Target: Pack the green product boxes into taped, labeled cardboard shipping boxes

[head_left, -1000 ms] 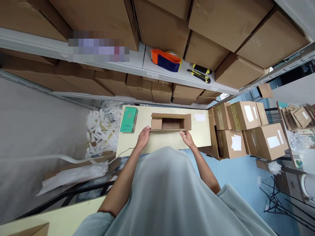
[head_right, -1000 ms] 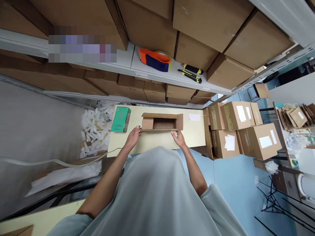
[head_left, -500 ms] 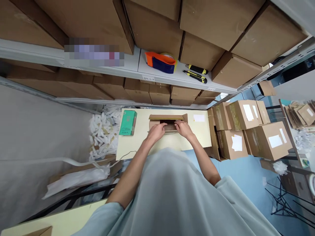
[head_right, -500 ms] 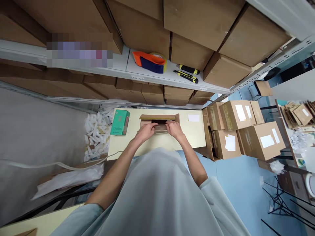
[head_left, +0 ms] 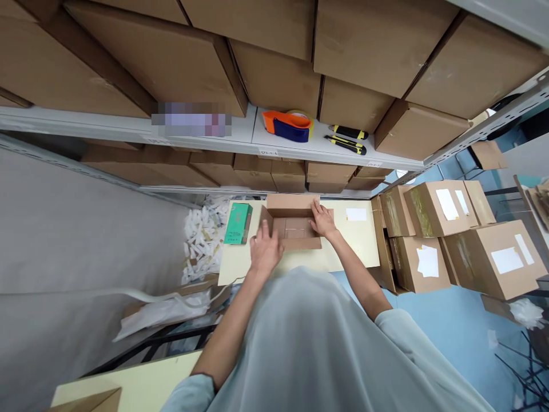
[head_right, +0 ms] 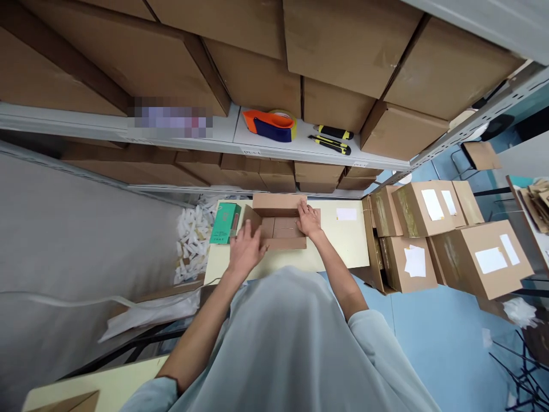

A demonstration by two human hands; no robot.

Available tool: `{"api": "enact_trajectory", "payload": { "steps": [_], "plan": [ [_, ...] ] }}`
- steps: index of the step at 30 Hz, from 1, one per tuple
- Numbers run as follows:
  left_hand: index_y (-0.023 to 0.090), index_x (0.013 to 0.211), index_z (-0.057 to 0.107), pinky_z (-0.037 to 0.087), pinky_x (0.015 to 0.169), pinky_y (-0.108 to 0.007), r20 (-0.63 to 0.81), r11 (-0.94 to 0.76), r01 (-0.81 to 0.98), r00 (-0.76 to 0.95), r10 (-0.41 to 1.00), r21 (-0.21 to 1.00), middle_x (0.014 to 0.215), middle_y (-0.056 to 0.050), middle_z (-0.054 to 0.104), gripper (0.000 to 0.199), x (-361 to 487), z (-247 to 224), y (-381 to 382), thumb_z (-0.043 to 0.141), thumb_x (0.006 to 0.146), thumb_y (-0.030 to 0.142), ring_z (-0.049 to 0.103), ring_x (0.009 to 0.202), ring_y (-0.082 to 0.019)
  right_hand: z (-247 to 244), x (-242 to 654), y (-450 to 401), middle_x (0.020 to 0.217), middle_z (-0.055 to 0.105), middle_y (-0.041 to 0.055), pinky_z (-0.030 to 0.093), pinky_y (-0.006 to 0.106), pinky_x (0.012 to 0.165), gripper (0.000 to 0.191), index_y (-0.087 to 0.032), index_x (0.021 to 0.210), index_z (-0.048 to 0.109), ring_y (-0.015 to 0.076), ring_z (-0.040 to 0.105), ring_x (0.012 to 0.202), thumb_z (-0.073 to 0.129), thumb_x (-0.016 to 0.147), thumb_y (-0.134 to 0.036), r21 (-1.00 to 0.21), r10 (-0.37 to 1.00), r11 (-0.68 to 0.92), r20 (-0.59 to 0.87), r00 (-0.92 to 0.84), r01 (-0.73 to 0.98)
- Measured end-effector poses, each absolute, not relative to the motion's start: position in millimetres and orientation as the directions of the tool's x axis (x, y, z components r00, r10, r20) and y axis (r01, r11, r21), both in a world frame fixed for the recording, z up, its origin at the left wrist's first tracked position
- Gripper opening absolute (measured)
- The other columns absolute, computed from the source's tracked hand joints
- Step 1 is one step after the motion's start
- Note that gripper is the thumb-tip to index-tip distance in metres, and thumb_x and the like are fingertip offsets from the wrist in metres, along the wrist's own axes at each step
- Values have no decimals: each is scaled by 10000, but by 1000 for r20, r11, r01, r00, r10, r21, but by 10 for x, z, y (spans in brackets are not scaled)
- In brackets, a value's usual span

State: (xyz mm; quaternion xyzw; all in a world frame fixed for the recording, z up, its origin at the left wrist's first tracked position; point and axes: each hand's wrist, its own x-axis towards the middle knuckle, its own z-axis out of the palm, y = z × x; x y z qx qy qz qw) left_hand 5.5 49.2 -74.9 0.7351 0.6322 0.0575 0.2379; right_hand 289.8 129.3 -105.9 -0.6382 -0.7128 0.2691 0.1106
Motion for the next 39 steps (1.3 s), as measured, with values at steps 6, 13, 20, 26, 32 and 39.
{"api": "enact_trajectory", "payload": {
  "steps": [6, 13, 20, 26, 32, 39],
  "plan": [
    [93, 1718, 459, 476, 1311, -597, -331, 64, 854, 130, 935, 516, 1701, -353, 579, 1043, -295, -1013, 723, 879, 881, 553, 602, 1574, -518, -1134, 2773, 1154, 1949, 299, 190, 333, 645, 1408, 823, -154, 1839, 424, 428, 380, 1766, 663, 1059, -266, -459, 973, 14, -197, -117, 888],
    [121, 1701, 459, 515, 1292, -495, -343, 94, 791, 152, 927, 605, 1709, -315, 581, 1040, -300, -1168, 781, 892, 851, 535, 621, 1574, -462, -999, 2721, 1117, 1941, 323, 196, 351, 617, 1409, 834, -163, 1860, 379, 391, 353, 1785, 615, 1075, -313, -404, 980, 28, -169, -104, 914],
    [124, 1644, 566, 531, 1281, -576, -219, 163, 742, -22, 975, 651, 1683, -333, 597, 773, -354, -1254, 753, 749, 974, 462, 608, 1578, -501, -878, 2751, 605, 1946, 313, 193, 361, 700, 1424, 789, -200, 1819, 472, 442, 225, 1842, 616, 1087, -459, -354, 998, -66, -7, 68, 933],
    [66, 1728, 461, 575, 1226, -544, -212, 204, 755, -88, 973, 623, 1695, -356, 586, 835, -405, -1239, 802, 712, 959, 273, 673, 1504, -488, -1135, 2751, 42, 1782, 519, 305, 520, 747, 1286, 768, -205, 1703, 606, 555, 496, 1682, 660, 1040, -590, -360, 953, -227, 111, 283, 905],
    [45, 1754, 418, 576, 1225, -465, -297, 239, 767, -66, 953, 595, 1731, -338, 556, 798, -409, -1183, 615, 675, 1015, 201, 704, 1484, -419, -1122, 2679, 3, 1573, 679, 278, 644, 567, 1144, 747, -181, 1778, 492, 440, 776, 1376, 557, 1080, -440, -354, 931, -332, 28, 365, 874],
    [103, 1742, 433, 582, 1187, -404, -393, 385, 717, -166, 904, 581, 1692, -308, 611, 788, -302, -1028, 188, 747, 1026, 207, 726, 1478, -382, -899, 2764, 89, 1619, 651, 240, 663, 390, 979, 813, -178, 1827, 407, 344, 831, 1269, 598, 1062, -375, -245, 928, -364, -169, 331, 898]
  ]
}}
